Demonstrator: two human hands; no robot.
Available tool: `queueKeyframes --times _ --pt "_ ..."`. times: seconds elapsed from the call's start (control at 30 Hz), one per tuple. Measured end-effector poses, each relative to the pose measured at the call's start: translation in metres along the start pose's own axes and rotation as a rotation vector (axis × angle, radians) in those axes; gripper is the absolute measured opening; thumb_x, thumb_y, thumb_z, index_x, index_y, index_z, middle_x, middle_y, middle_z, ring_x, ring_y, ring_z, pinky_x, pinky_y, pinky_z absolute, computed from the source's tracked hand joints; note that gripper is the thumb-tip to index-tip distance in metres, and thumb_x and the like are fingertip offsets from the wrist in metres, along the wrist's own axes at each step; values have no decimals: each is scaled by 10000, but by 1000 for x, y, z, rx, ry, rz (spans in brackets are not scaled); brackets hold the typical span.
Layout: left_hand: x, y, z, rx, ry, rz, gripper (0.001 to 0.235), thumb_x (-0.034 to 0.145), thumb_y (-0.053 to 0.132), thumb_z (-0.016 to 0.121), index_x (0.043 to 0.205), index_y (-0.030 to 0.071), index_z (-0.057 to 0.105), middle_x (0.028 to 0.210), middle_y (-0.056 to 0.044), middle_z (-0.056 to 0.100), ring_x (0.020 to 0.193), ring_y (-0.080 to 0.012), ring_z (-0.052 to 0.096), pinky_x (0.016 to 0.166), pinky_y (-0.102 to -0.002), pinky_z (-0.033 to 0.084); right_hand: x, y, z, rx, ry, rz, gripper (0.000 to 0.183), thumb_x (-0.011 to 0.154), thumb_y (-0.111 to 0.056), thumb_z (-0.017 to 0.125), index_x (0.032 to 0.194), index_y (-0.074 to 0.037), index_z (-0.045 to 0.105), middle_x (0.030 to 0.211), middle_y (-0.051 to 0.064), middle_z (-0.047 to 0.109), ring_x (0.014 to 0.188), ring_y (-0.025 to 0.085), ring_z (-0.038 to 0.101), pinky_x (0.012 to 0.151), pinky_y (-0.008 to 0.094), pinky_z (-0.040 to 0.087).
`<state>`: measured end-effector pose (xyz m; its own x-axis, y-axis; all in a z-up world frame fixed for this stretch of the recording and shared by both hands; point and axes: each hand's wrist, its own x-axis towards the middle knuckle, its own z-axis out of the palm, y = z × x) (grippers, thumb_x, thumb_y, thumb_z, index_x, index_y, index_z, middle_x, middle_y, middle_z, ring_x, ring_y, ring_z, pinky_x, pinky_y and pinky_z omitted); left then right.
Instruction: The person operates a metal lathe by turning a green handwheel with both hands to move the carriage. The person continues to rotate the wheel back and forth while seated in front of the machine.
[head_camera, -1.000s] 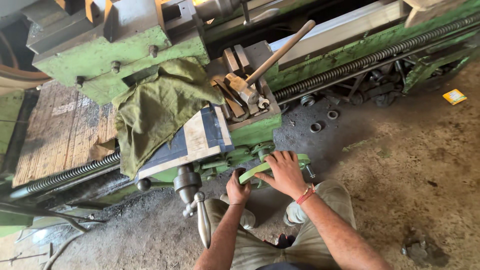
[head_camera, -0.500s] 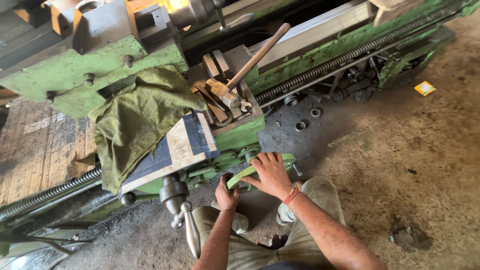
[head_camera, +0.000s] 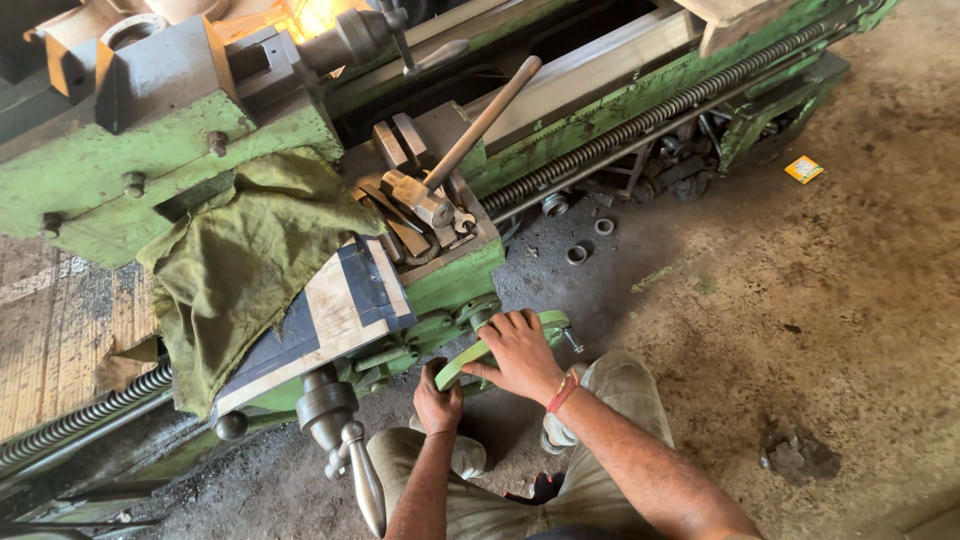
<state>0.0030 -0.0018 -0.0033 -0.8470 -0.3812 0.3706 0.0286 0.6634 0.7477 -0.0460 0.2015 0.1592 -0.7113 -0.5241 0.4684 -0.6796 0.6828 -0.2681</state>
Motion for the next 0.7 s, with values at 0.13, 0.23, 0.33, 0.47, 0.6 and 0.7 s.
queueKeyframes --times 0.13,0.23,0.33,0.47,0.6,0.7 --pt "0 -1 1 0 -1 11 377 772 132 731 1140 104 654 1006 -157 746 922 -384 730 787 -440 579 0 0 0 -5 13 -5 682 858 -676 662 1096 -37 680 1032 124 589 1005 319 531 945 498 385" --pt "-1 -2 1 10 -1 -4 369 776 141 735 1135 110 659 1006 -156 751 926 -387 729 790 -445 578 0 -1 0 -11 21 -9 688 860 -681 656 1096 -35 682 1029 126 589 1005 321 531 943 500 385" --pt "-1 -1 1 20 -1 -5 371 776 146 736 1137 110 659 1001 -159 750 926 -393 727 791 -448 576 0 -1 1 -14 19 -11 691 862 -684 653 1095 -34 684 1029 126 589 1003 321 531 940 497 385" --pt "-1 -1 1 25 0 -14 369 776 146 731 1135 108 654 1000 -162 748 920 -397 725 787 -451 575 1 -2 1 -21 -1 -16 700 870 -688 652 1093 -25 683 1029 126 589 990 314 531 933 494 386" --pt "-4 0 0 23 0 -27 360 788 151 728 1138 109 656 994 -166 747 921 -403 723 791 -456 575 -1 -4 2 -19 2 -12 680 860 -682 653 1078 -39 687 1031 125 591 995 317 529 930 490 385" --pt "1 0 2 18 1 -31 357 787 162 733 1131 108 654 987 -164 749 922 -403 724 790 -459 574 3 -2 1 -25 -13 -9 674 860 -684 659 1064 -42 685 1025 125 591 997 318 531 937 497 383"
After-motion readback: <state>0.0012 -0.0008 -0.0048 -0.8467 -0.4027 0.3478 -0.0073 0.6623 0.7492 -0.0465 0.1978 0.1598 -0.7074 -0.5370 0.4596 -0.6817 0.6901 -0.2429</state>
